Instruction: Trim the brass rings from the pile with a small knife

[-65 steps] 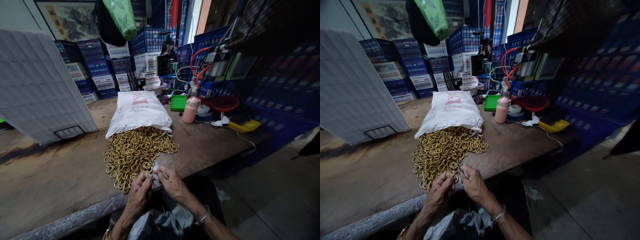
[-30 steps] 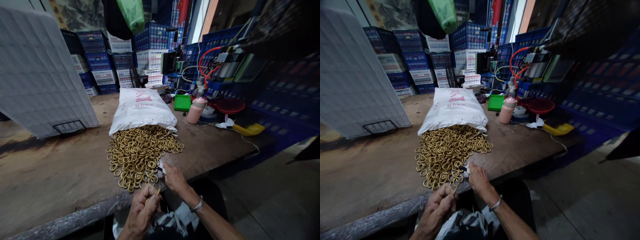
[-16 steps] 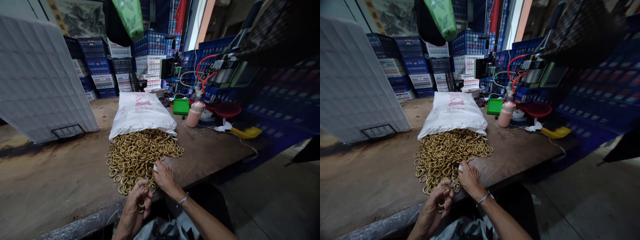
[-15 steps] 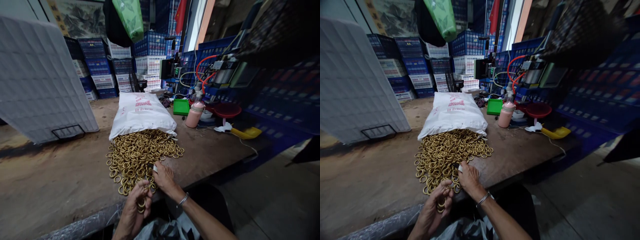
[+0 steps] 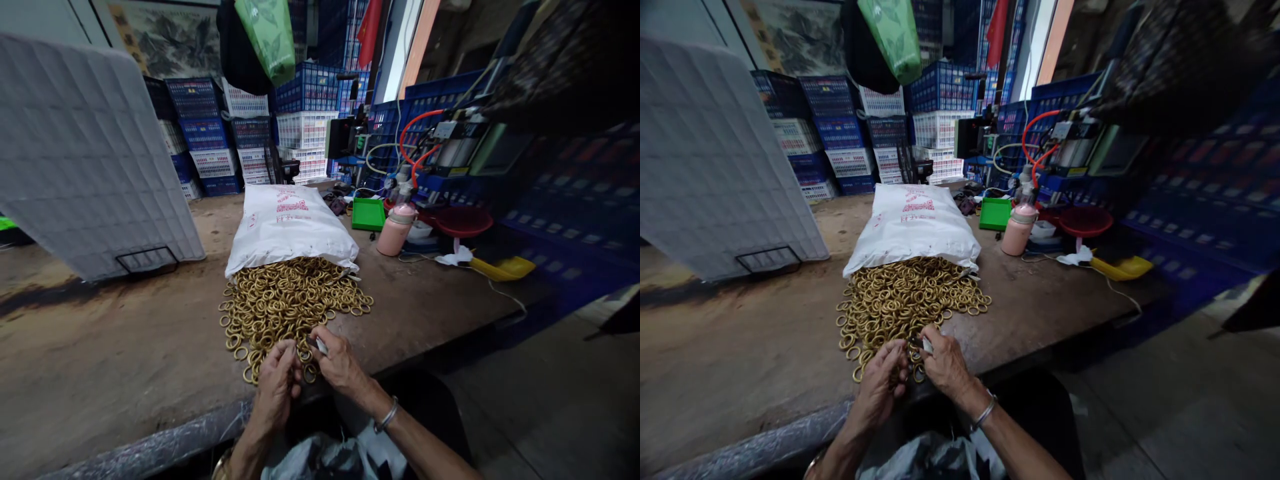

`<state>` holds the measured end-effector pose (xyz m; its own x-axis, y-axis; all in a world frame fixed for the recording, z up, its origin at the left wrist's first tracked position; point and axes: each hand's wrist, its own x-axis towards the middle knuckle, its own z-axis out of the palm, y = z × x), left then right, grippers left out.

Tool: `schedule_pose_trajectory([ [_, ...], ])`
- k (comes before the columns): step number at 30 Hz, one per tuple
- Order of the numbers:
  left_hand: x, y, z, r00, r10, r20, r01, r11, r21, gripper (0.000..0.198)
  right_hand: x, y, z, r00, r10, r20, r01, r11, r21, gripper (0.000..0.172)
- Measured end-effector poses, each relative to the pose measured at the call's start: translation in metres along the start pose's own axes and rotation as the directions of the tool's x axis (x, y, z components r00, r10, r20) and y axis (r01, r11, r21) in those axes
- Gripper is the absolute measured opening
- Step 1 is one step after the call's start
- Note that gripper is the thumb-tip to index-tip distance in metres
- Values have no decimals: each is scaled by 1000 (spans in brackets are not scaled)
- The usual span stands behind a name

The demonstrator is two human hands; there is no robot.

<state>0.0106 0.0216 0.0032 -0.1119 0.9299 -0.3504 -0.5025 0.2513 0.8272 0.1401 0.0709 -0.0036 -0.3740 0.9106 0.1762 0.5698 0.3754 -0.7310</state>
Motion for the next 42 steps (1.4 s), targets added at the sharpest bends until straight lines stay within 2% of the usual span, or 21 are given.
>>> schedule_pose_trajectory([
  [4,3,-3,1,999,20,28,-24,990,140,34,-4,-8,-2,1000,3,14,-5,993,116,5],
  [10,1,-3,1,981,166,102,-190,926,326,33,-1,-9,4,995,98,28,-102,953,284,28],
  [15,-2,-2,2,992,22,126,-61,947,315,37,-1,-10,6,990,135,43,-142,940,311,27],
  [20,-6,2,5,989,-3,145,-33,970,242,35,-2,-14,1,980,189,70,-201,895,397,26],
  [23,-7,2,6,993,2,119,-30,973,231,34,-5,-12,-1,983,182,23,-182,953,241,23],
  [26,-6,1,6,994,25,106,-49,971,232,36,-12,-10,-3,993,80,88,-81,997,8,15],
  [30,-3,-1,4,989,78,124,-106,964,243,35,-17,-9,-3,988,0,155,27,984,-176,27],
  [33,-3,-3,2,988,86,124,-117,957,264,32,-16,-9,0,989,-5,150,38,976,-215,33],
  [36,-2,-5,0,985,110,129,-142,953,269,30,-15,-11,0,990,12,141,20,974,-226,31],
  [42,-12,0,2,962,223,155,-263,910,320,30,-14,-12,-6,981,48,190,0,969,-246,28],
])
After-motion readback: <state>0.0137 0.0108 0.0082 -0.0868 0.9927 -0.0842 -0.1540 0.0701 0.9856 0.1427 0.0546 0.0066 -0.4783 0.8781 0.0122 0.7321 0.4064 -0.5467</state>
